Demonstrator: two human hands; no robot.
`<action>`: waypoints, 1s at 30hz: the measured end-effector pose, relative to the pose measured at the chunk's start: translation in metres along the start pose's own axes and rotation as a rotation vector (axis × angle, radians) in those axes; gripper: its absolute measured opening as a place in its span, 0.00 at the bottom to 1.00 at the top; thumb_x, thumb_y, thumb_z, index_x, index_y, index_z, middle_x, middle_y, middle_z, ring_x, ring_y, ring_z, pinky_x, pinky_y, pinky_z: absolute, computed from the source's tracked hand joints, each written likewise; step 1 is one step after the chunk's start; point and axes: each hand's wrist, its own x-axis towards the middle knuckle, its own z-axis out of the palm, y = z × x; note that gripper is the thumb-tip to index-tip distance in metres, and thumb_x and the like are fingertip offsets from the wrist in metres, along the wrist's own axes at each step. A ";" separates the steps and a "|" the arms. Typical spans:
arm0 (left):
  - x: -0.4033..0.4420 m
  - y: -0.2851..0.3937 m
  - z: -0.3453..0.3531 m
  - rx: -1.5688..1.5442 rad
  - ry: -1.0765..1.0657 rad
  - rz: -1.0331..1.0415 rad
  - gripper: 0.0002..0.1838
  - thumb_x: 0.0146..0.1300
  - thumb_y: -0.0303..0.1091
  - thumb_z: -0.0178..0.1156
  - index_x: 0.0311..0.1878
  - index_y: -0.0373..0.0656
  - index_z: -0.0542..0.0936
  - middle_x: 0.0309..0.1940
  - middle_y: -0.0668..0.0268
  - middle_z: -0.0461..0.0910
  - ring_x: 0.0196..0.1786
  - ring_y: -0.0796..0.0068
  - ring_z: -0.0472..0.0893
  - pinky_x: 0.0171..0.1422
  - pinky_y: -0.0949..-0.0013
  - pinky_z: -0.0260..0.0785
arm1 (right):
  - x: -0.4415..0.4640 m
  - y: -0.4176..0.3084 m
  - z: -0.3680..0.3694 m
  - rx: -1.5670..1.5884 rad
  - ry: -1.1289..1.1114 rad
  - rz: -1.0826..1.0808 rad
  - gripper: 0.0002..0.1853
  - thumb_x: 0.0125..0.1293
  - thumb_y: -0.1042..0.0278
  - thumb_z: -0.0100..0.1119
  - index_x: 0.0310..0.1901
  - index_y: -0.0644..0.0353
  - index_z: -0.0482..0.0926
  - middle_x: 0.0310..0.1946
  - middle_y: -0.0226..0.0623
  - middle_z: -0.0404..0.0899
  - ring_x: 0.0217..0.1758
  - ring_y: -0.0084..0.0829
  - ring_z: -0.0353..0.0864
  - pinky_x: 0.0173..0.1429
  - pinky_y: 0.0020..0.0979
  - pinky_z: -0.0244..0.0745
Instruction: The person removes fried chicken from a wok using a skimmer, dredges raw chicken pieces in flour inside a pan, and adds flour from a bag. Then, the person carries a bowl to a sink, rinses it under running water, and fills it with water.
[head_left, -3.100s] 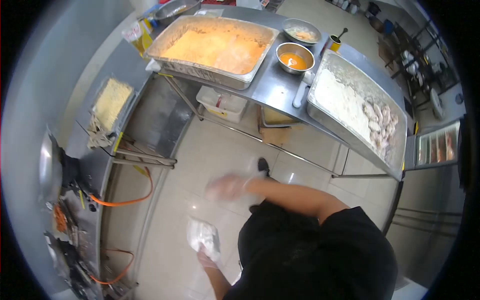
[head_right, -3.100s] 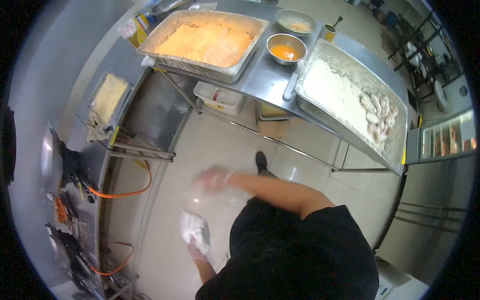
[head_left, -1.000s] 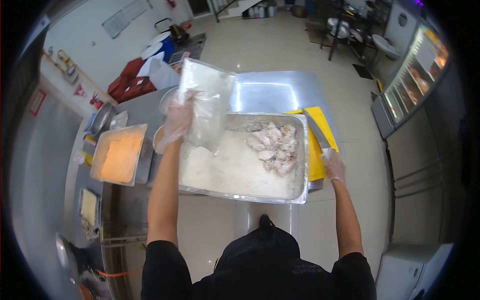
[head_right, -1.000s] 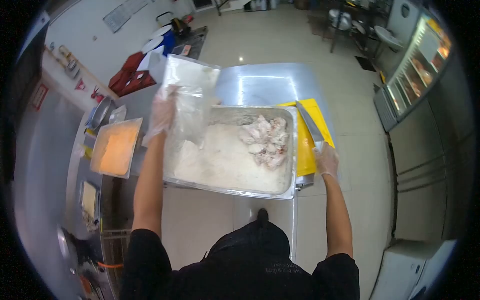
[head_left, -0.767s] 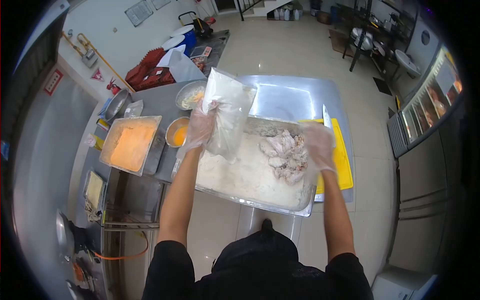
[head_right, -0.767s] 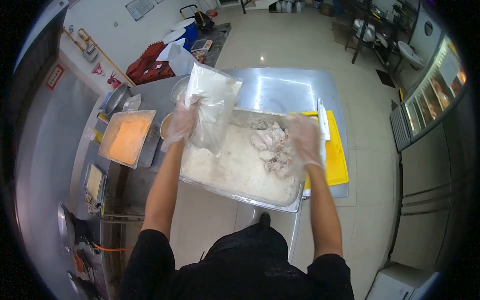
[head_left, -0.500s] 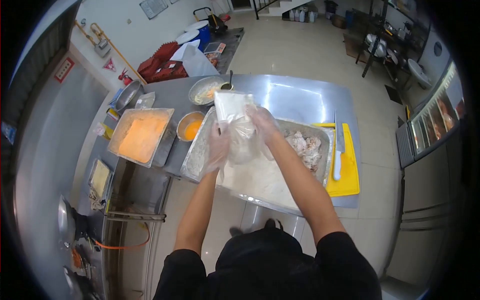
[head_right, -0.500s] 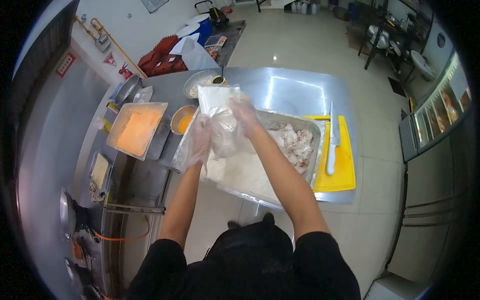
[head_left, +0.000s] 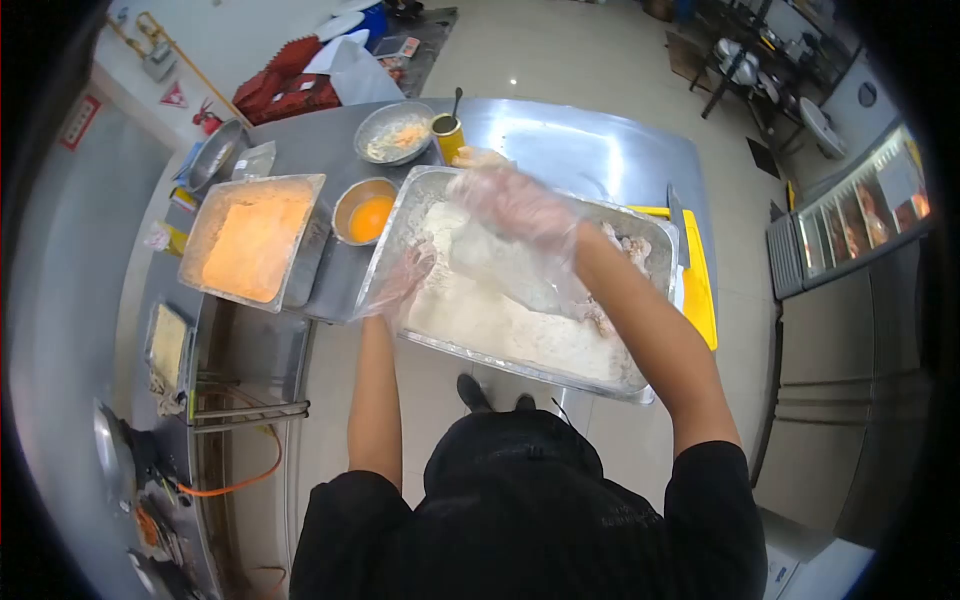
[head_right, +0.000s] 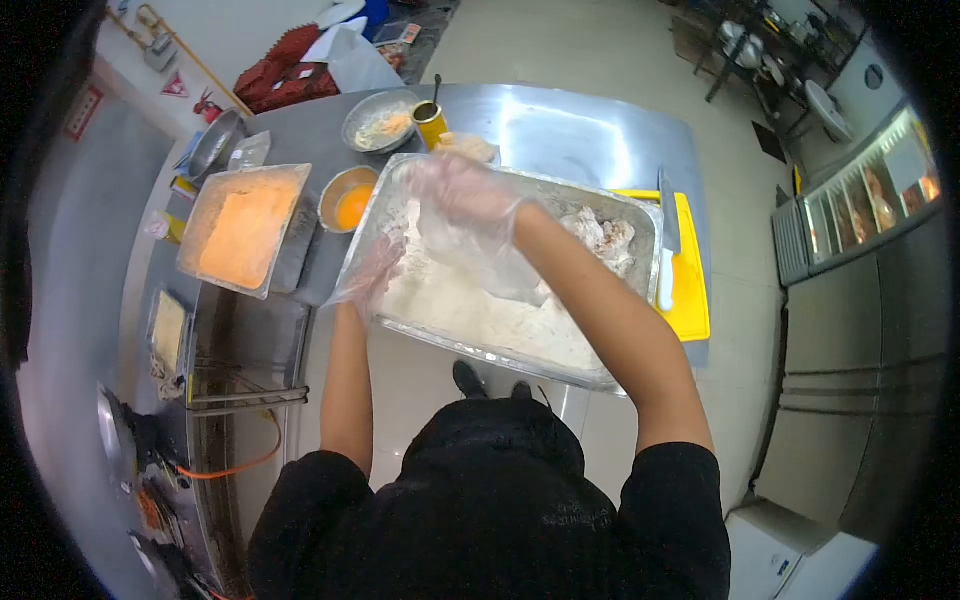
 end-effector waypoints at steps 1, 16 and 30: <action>-0.007 0.015 0.003 -0.098 -0.087 -0.091 0.30 0.65 0.53 0.56 0.61 0.39 0.72 0.50 0.64 0.76 0.50 0.74 0.74 0.53 0.69 0.68 | 0.003 0.000 -0.015 0.181 0.028 0.061 0.22 0.68 0.51 0.52 0.52 0.62 0.76 0.46 0.40 0.79 0.44 0.34 0.78 0.54 0.34 0.72; 0.030 0.004 0.083 0.878 -0.632 0.386 0.36 0.53 0.43 0.66 0.62 0.35 0.69 0.55 0.45 0.75 0.59 0.53 0.75 0.59 0.57 0.68 | -0.172 0.173 0.001 -0.593 0.210 0.457 0.23 0.63 0.55 0.57 0.56 0.57 0.69 0.52 0.46 0.76 0.54 0.45 0.76 0.55 0.43 0.70; 0.045 0.180 0.004 -0.049 -0.336 -0.123 0.30 0.60 0.46 0.63 0.59 0.34 0.71 0.44 0.63 0.77 0.37 0.73 0.77 0.43 0.73 0.71 | -0.053 0.097 -0.037 -0.168 0.475 0.436 0.14 0.61 0.59 0.54 0.24 0.59 0.74 0.16 0.34 0.70 0.20 0.29 0.69 0.28 0.34 0.64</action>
